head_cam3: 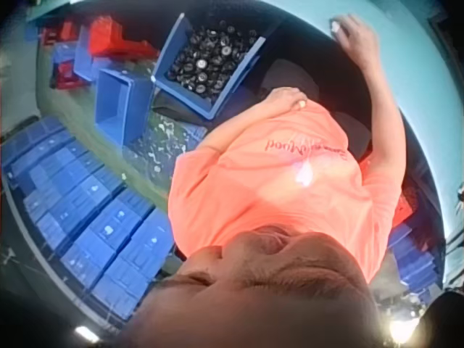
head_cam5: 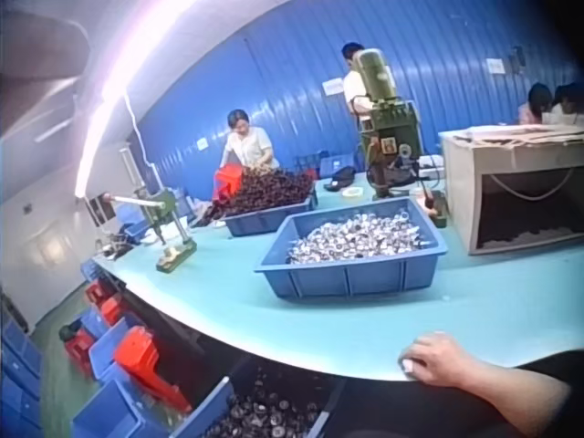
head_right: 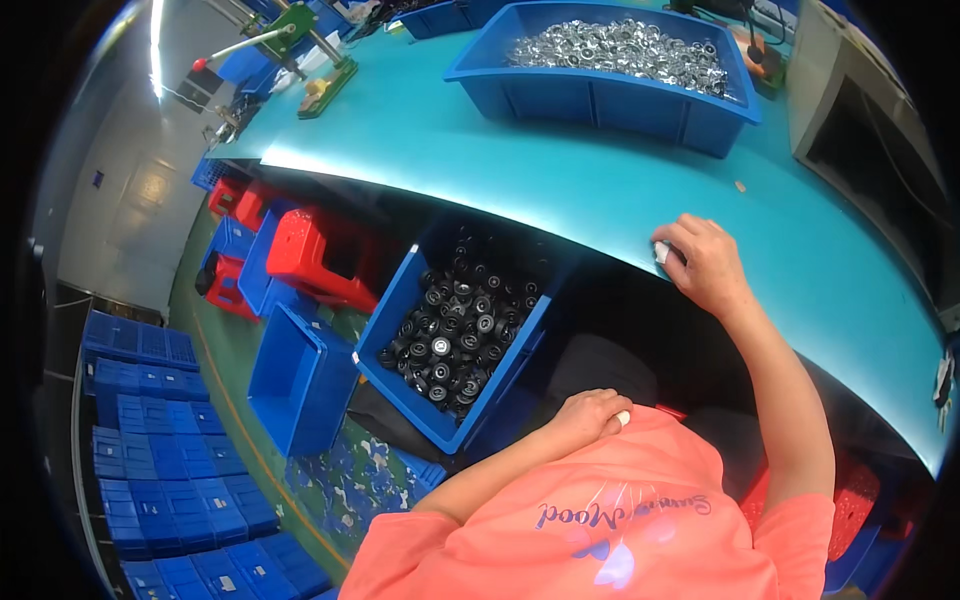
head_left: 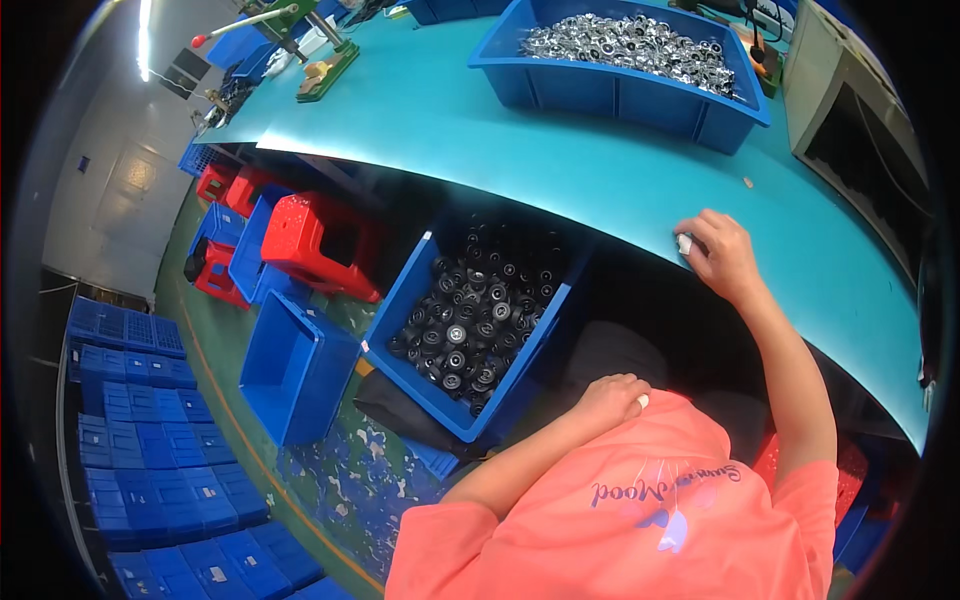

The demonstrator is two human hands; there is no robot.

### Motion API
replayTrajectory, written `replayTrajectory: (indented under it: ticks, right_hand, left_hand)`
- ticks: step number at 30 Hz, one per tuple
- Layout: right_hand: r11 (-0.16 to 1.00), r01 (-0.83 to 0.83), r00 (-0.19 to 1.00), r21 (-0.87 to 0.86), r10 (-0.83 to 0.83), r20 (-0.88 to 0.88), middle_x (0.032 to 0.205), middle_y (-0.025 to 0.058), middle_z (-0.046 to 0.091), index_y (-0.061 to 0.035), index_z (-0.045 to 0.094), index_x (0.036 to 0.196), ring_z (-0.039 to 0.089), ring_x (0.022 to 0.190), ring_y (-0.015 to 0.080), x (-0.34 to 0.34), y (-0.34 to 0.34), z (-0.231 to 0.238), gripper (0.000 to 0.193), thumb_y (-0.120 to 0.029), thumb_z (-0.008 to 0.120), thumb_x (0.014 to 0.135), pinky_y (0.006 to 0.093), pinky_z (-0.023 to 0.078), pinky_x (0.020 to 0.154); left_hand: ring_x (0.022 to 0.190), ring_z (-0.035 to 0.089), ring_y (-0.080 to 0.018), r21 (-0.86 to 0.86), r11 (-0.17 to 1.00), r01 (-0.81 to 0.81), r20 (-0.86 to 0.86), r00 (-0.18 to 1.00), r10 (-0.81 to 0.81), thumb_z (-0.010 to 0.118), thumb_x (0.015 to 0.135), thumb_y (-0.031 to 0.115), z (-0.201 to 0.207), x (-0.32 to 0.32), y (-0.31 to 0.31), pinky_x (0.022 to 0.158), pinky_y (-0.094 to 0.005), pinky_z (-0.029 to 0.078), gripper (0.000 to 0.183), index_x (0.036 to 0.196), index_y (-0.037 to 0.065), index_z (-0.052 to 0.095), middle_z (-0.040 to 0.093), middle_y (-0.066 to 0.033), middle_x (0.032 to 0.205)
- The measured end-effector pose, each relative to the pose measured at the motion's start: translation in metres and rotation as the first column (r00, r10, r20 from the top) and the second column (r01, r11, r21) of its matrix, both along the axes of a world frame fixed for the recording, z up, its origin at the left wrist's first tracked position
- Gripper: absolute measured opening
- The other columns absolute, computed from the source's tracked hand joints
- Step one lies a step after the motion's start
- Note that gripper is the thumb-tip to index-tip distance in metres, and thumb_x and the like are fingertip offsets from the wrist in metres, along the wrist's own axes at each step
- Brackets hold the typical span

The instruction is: The person is manually assembling small industrial components by inserting white plastic parts into black ring-shaped housings.

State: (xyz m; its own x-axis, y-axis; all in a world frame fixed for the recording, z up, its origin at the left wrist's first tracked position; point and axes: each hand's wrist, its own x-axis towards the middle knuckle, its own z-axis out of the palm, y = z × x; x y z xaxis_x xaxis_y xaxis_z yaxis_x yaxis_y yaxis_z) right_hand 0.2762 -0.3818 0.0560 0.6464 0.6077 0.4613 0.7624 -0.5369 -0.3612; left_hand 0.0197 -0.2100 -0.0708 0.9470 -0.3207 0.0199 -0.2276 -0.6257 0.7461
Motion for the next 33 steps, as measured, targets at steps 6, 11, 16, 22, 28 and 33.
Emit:
replayTrajectory:
  ticks: [6,11,16,22,28,33]
  right_hand:
    - [1.0,0.003,1.0,0.002,-0.003,0.023,0.086,0.0087,0.063,-0.011,0.073,0.098,0.065,0.081,0.0316,0.0,0.0,0.004,0.014,-0.006,0.072,0.085,0.0439,0.052,0.075]
    - [1.0,-0.003,1.0,-0.01,0.003,0.027,0.089,0.0079,0.064,-0.0123,0.073,0.099,0.066,0.084,0.0312,0.001,0.001,0.002,0.015,-0.007,0.071,0.085,0.0444,0.053,0.077]
    - [1.0,-0.008,0.999,-0.014,0.009,0.047,0.087,0.0078,0.064,-0.0134,0.074,0.099,0.066,0.084,0.0315,0.001,-0.01,0.001,0.017,-0.008,0.073,0.083,0.0445,0.053,0.076]
    - [0.999,-0.037,0.996,-0.028,0.039,0.085,0.09,0.0063,0.066,-0.0147,0.072,0.099,0.069,0.088,0.0288,0.008,-0.012,-0.004,0.014,-0.015,0.074,0.085,0.0442,0.054,0.079]
    - [0.999,0.003,0.999,-0.039,-0.001,0.046,0.093,0.0051,0.067,-0.0145,0.071,0.099,0.07,0.091,0.0263,0.005,-0.014,-0.009,0.011,-0.02,0.072,0.09,0.0435,0.054,0.082]
    - [0.999,0.046,0.998,-0.019,-0.046,0.033,0.092,0.0054,0.067,-0.0141,0.071,0.099,0.071,0.089,0.0272,0.001,-0.022,-0.007,0.01,-0.02,0.072,0.09,0.0439,0.055,0.081]
  left_hand:
    - [0.097,0.071,-0.0309,-0.029,0.999,-0.027,-0.054,0.998,0.025,0.071,0.091,0.015,-0.008,0.008,-0.003,0.087,-0.0451,0.059,0.018,0.108,0.012,0.073,0.069,-0.0082,0.098]
    - [0.09,0.07,-0.0273,0.043,0.999,0.028,0.152,0.988,-0.035,0.071,0.091,0.014,0.003,0.015,0.004,0.078,-0.0436,0.056,0.017,0.107,0.011,0.073,0.07,-0.0059,0.094]
    - [0.085,0.061,-0.0278,0.111,0.991,-0.072,0.599,0.801,-0.009,0.073,0.091,0.019,0.052,0.045,0.065,0.071,-0.0446,0.048,0.022,0.111,0.011,0.071,0.063,-0.0071,0.093]
    - [0.119,0.049,-0.0399,0.426,0.777,-0.463,0.407,0.865,0.292,0.077,0.088,0.039,0.011,0.091,0.209,0.093,-0.0562,0.044,0.054,0.134,0.014,0.063,0.052,-0.0178,0.129]
    - [0.145,0.04,-0.05,0.721,0.532,-0.444,0.203,0.87,0.45,0.078,0.087,0.056,-0.053,0.112,0.268,0.111,-0.0655,0.042,0.082,0.155,0.017,0.055,0.043,-0.027,0.159]
    - [0.131,0.053,-0.0482,0.723,0.493,-0.484,0.243,0.846,0.474,0.074,0.093,0.042,-0.066,0.117,0.249,0.101,-0.0581,0.052,0.061,0.137,0.001,0.062,0.048,-0.0321,0.15]
